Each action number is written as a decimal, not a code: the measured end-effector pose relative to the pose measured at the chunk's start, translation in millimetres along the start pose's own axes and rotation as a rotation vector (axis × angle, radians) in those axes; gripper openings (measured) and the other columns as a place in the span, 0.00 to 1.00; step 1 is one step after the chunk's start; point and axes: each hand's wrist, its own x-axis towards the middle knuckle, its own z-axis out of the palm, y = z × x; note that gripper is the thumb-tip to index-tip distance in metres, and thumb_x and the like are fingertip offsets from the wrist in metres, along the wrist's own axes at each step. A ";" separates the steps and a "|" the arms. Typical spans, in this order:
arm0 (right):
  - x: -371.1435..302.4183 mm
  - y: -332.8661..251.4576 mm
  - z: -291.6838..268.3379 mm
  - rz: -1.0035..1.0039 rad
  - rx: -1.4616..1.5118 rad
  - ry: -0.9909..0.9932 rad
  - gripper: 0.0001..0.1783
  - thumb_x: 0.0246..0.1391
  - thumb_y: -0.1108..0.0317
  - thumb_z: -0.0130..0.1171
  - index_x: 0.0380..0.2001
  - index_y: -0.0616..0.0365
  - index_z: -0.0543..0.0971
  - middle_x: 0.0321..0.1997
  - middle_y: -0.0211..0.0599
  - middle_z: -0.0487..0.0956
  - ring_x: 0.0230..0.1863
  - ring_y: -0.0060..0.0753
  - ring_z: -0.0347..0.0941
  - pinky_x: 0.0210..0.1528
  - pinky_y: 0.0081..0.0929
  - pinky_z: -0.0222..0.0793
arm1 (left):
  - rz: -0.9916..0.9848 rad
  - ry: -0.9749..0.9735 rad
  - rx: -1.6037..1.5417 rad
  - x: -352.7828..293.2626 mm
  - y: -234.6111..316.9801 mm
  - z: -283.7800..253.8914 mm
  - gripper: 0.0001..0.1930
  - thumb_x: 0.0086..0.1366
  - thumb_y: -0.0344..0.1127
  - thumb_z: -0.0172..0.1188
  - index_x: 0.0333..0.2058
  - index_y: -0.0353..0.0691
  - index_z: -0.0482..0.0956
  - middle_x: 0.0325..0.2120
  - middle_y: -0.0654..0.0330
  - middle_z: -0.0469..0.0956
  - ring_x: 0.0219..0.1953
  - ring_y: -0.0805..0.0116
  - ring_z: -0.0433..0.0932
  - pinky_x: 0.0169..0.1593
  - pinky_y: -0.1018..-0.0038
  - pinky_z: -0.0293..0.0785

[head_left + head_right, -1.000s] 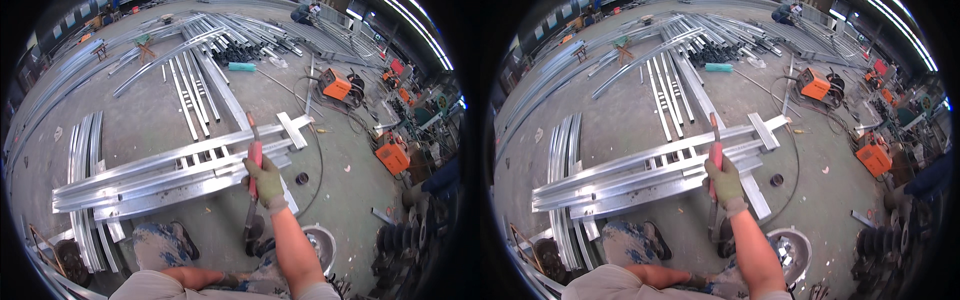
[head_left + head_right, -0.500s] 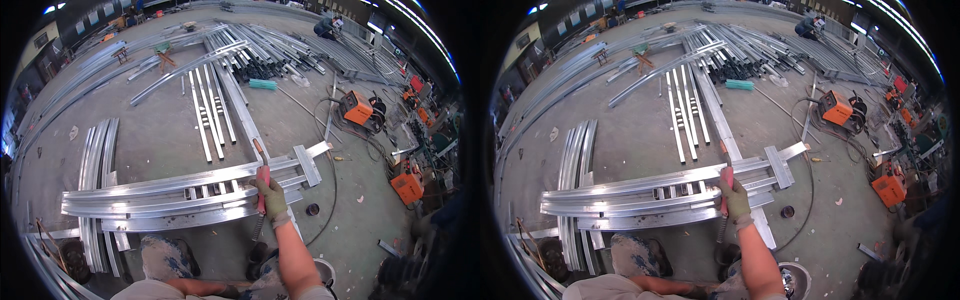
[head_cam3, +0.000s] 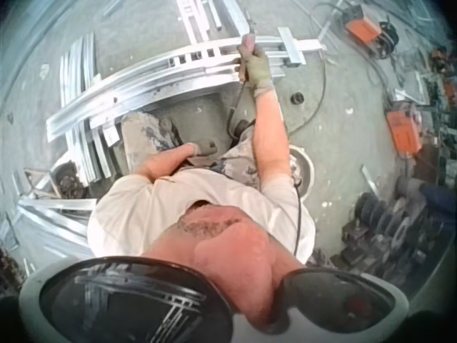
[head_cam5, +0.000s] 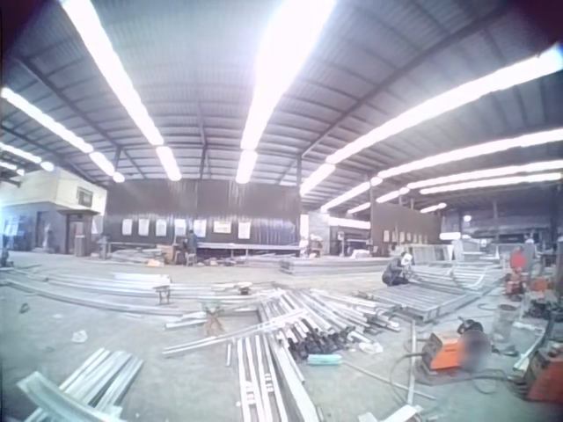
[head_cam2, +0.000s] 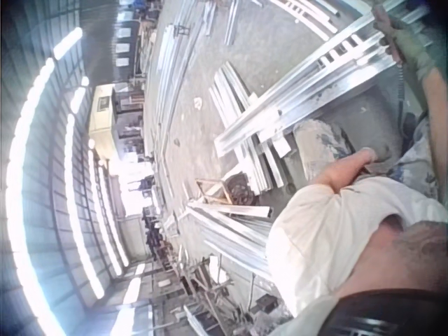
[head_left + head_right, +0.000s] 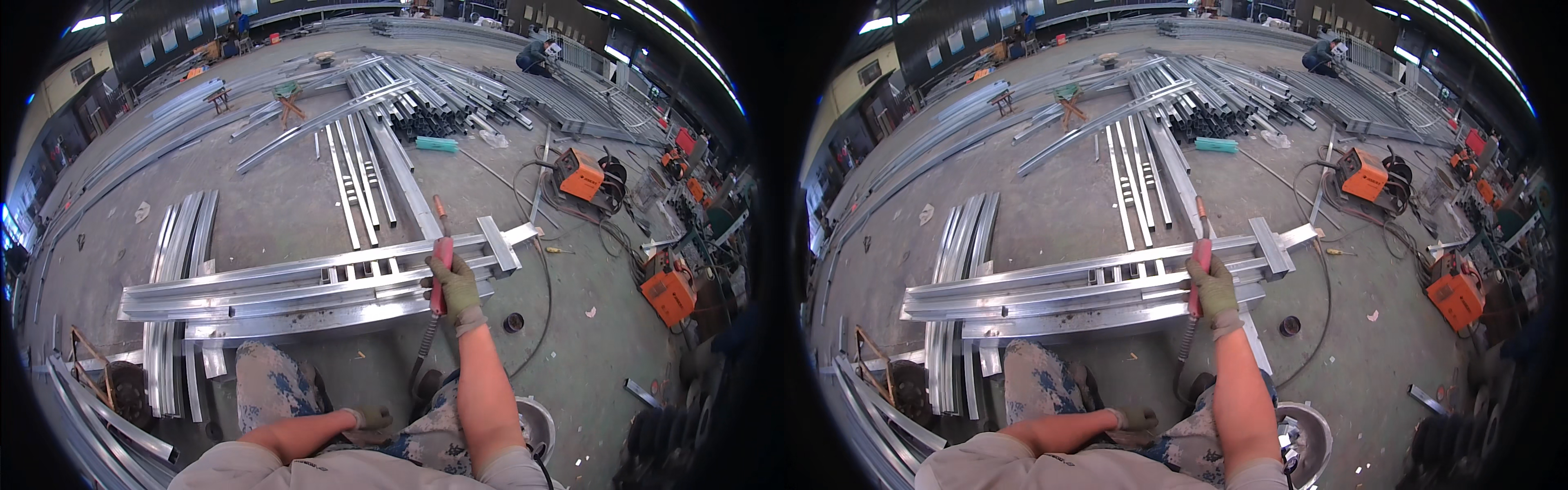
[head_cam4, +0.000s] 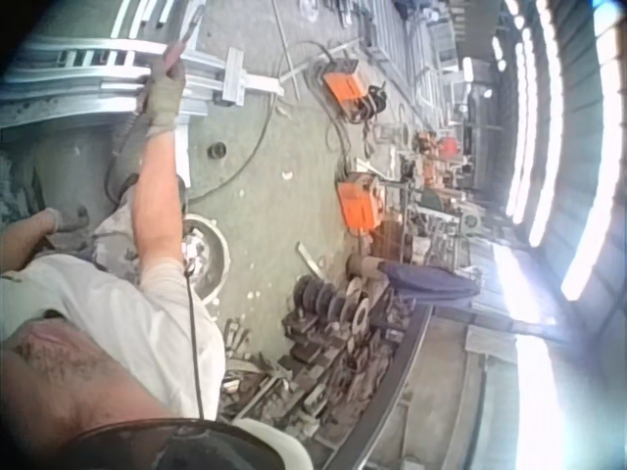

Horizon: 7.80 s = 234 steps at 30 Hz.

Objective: The person welds metal bars together using a handheld welding torch, creating sparks as they join the pieces. They reposition the bars and continue welding at multiple joints to assemble a metal frame structure.

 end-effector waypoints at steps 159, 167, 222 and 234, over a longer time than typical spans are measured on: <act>231.4 -64.9 104.7 0.641 -1.256 -1.158 0.25 0.44 0.62 0.83 0.42 0.66 0.86 0.23 0.35 0.83 0.16 0.24 0.78 0.17 0.24 0.74 | -0.243 1.322 0.462 -79.4 -53.7 -339.6 0.15 0.73 0.45 0.57 0.46 0.43 0.86 0.42 0.54 0.85 0.49 0.47 0.80 0.63 0.52 0.66; 243.2 -52.0 113.6 0.622 -1.396 -1.241 0.27 0.42 0.59 0.84 0.42 0.65 0.87 0.22 0.34 0.83 0.17 0.25 0.79 0.19 0.24 0.77 | -0.272 1.345 0.460 -82.2 -60.5 -332.7 0.16 0.74 0.47 0.56 0.45 0.44 0.86 0.42 0.55 0.85 0.51 0.49 0.80 0.66 0.51 0.64; 260.3 -77.6 55.8 0.709 -1.358 -1.132 0.23 0.48 0.66 0.81 0.45 0.68 0.85 0.24 0.39 0.85 0.15 0.26 0.77 0.16 0.25 0.72 | -0.263 1.251 0.427 -82.3 -68.8 -338.9 0.16 0.73 0.44 0.56 0.48 0.42 0.86 0.42 0.52 0.85 0.49 0.46 0.80 0.64 0.50 0.66; 258.7 -69.7 55.1 0.691 -1.438 -1.130 0.24 0.46 0.63 0.82 0.44 0.66 0.87 0.25 0.38 0.85 0.17 0.26 0.79 0.18 0.25 0.75 | -0.220 1.259 0.449 -79.8 -72.9 -339.7 0.15 0.73 0.43 0.57 0.47 0.41 0.86 0.41 0.53 0.84 0.48 0.46 0.80 0.64 0.51 0.66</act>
